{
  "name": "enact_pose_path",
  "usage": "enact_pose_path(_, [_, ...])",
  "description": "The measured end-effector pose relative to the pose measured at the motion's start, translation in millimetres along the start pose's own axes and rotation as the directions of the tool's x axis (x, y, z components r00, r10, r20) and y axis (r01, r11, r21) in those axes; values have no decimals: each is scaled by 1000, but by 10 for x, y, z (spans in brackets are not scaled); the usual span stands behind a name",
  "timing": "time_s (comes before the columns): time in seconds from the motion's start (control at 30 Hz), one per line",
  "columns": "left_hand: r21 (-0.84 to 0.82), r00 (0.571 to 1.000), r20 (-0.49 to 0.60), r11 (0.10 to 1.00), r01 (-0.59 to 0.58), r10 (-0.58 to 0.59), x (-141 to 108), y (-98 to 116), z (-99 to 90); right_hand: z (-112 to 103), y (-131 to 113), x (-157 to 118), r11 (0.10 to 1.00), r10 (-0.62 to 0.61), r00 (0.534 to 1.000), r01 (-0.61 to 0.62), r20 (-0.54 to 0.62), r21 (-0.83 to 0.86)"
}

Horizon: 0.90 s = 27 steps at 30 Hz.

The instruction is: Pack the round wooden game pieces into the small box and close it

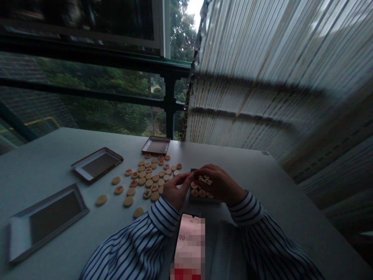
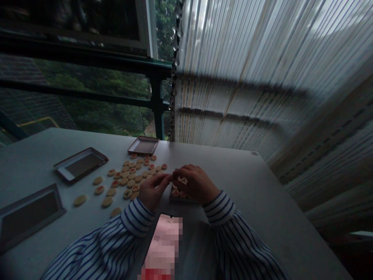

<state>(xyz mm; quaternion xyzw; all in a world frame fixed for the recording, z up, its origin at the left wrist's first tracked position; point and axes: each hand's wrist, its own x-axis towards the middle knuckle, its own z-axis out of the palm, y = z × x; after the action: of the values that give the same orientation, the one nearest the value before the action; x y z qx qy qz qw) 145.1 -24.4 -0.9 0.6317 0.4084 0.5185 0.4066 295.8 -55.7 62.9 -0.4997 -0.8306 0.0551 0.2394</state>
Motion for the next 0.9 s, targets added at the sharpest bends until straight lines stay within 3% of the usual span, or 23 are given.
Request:
enact_pose_path(0.37, [246,994,-5,964,-101,106,5,-69,-22,-83,120,-25,999,-5,1000,6,16,-44])
enact_pose_path(0.67, [416,971,89,877,-239,222,9,-164,-27,-208,357,-111,992,89,996,-87,13,-90])
enact_pose_path(0.9, [469,939,162,813,-344,304,-9,-246,-2,-217,519,-168,982,157,982,-144,102,-120])
